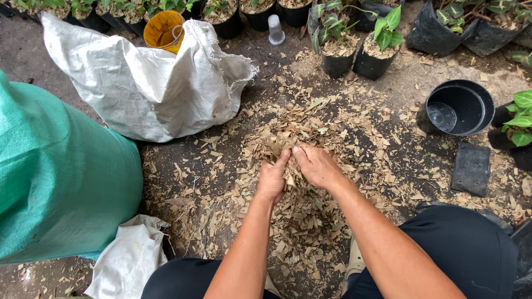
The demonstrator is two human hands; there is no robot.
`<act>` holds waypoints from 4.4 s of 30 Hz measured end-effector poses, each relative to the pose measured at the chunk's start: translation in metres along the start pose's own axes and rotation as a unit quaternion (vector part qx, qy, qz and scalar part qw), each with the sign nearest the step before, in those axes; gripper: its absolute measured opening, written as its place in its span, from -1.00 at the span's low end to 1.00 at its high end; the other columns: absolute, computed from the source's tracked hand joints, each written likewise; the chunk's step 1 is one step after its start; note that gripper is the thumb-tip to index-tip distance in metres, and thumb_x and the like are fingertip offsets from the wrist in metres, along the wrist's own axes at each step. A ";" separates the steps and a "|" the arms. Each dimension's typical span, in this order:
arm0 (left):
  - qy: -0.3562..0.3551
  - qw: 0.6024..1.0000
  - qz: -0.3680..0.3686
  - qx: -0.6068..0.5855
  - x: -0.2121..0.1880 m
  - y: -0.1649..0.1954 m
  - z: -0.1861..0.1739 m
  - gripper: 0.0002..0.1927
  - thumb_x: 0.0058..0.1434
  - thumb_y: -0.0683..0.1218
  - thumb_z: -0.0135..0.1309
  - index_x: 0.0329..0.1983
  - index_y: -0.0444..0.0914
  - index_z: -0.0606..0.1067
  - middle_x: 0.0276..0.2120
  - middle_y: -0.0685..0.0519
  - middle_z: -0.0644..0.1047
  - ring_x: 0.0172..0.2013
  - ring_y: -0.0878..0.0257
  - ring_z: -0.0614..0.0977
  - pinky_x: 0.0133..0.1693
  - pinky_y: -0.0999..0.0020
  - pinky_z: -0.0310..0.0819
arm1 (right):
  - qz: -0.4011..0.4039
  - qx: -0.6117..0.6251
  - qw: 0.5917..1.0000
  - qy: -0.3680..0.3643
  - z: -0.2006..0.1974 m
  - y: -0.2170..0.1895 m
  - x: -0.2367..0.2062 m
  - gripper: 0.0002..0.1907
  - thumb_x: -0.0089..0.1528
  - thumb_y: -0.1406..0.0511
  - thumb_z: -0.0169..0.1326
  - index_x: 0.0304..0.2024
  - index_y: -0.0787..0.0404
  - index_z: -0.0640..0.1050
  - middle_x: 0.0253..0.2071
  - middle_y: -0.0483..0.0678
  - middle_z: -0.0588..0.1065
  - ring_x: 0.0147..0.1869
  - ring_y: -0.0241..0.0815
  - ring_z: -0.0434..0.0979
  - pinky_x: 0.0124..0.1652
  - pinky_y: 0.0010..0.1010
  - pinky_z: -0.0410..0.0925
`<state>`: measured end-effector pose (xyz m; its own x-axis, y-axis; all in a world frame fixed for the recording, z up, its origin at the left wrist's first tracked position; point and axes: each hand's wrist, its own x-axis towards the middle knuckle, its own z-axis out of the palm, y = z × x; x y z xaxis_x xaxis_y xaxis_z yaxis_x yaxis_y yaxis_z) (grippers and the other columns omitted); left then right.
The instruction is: The person sits on the ground at a plant nursery and breaks apart clumps of dried bark chips by hand, crumbling larger pieces into smaller fragments and gathering them into a pile on the ground next to sacks and potted plants.
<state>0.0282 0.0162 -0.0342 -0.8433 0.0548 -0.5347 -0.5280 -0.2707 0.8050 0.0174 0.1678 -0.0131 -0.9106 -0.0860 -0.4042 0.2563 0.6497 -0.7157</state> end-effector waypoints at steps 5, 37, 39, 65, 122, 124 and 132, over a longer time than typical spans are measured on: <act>0.069 0.962 0.175 0.199 0.007 -0.017 0.009 -0.81 0.36 -0.07 0.04 -0.24 -0.30 0.56 -0.46 0.02 0.54 -0.44 0.20 0.51 -0.37 0.23 0.41 | 0.043 0.130 0.990 0.012 0.010 -0.004 -0.004 -0.65 0.47 0.15 -0.22 -0.27 0.17 0.47 -0.44 -0.09 0.36 -0.44 -0.19 0.27 -0.37 -0.22 0.29; -0.055 0.928 0.180 0.323 -0.008 0.014 0.020 -0.79 0.34 -0.23 -0.22 -0.08 -0.22 0.44 -0.47 0.15 0.51 -0.50 0.37 0.53 -0.41 0.35 0.54 | 0.132 0.306 0.936 0.110 0.003 -0.006 0.002 -0.64 0.44 0.10 -0.21 -0.10 0.16 0.54 -0.43 -0.17 0.35 -0.46 -0.30 0.28 -0.44 -0.34 0.26; -0.012 0.960 0.154 0.232 -0.007 0.012 0.022 -0.78 0.36 -0.17 -0.19 -0.05 -0.21 0.47 -0.43 0.10 0.51 -0.49 0.32 0.49 -0.42 0.26 0.44 | 0.128 0.420 0.887 0.142 0.003 -0.003 0.004 -0.57 0.46 0.04 -0.22 -0.08 0.20 0.54 -0.35 -0.15 0.47 -0.34 -0.35 0.45 -0.30 -0.44 0.43; -0.009 0.951 0.068 0.300 0.023 -0.003 -0.014 -0.47 0.45 0.20 -0.18 -0.48 -0.23 0.47 -0.56 0.06 0.46 -0.54 0.21 0.39 -0.41 0.14 0.36 | -0.026 -0.037 0.999 0.020 -0.008 -0.010 -0.009 -0.59 0.40 0.01 -0.17 -0.15 0.19 0.51 -0.43 -0.01 0.53 -0.39 -0.13 0.55 -0.31 -0.18 0.46; -0.170 0.845 -0.013 0.506 0.019 0.022 -0.031 -0.84 0.33 -0.12 0.01 -0.23 -0.26 0.57 -0.43 0.03 0.60 -0.42 0.24 0.55 -0.31 0.20 0.48 | 0.024 -0.150 0.985 -0.086 -0.020 -0.015 -0.015 -0.33 0.37 -0.16 -0.23 0.26 0.18 0.39 -0.49 -0.14 0.41 -0.47 -0.32 0.38 -0.39 -0.32 0.37; -0.164 0.832 -0.049 0.528 0.019 0.020 -0.029 -0.85 0.33 -0.08 0.04 -0.23 -0.23 0.55 -0.40 0.03 0.59 -0.40 0.24 0.56 -0.32 0.18 0.48 | -0.015 -0.144 0.987 -0.077 -0.021 -0.018 -0.015 -0.38 0.35 -0.12 -0.22 0.22 0.11 0.45 -0.44 -0.13 0.48 -0.41 -0.33 0.46 -0.36 -0.35 0.39; -0.127 0.875 0.014 0.466 0.015 -0.003 -0.006 -0.77 0.40 -0.20 -0.11 -0.30 -0.36 0.54 -0.41 -0.04 0.59 -0.42 0.18 0.55 -0.33 0.17 0.55 | 0.041 0.089 0.995 0.030 0.011 -0.001 0.003 -0.62 0.39 0.24 -0.29 0.06 0.13 0.54 -0.18 -0.30 0.45 -0.41 -0.38 0.57 -0.38 -0.45 0.51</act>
<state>0.0180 0.0120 -0.0466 -0.7898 0.3051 -0.5321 -0.2593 0.6200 0.7405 0.0183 0.1586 -0.0200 -0.9007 0.0093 -0.4343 0.3783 0.5083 -0.7737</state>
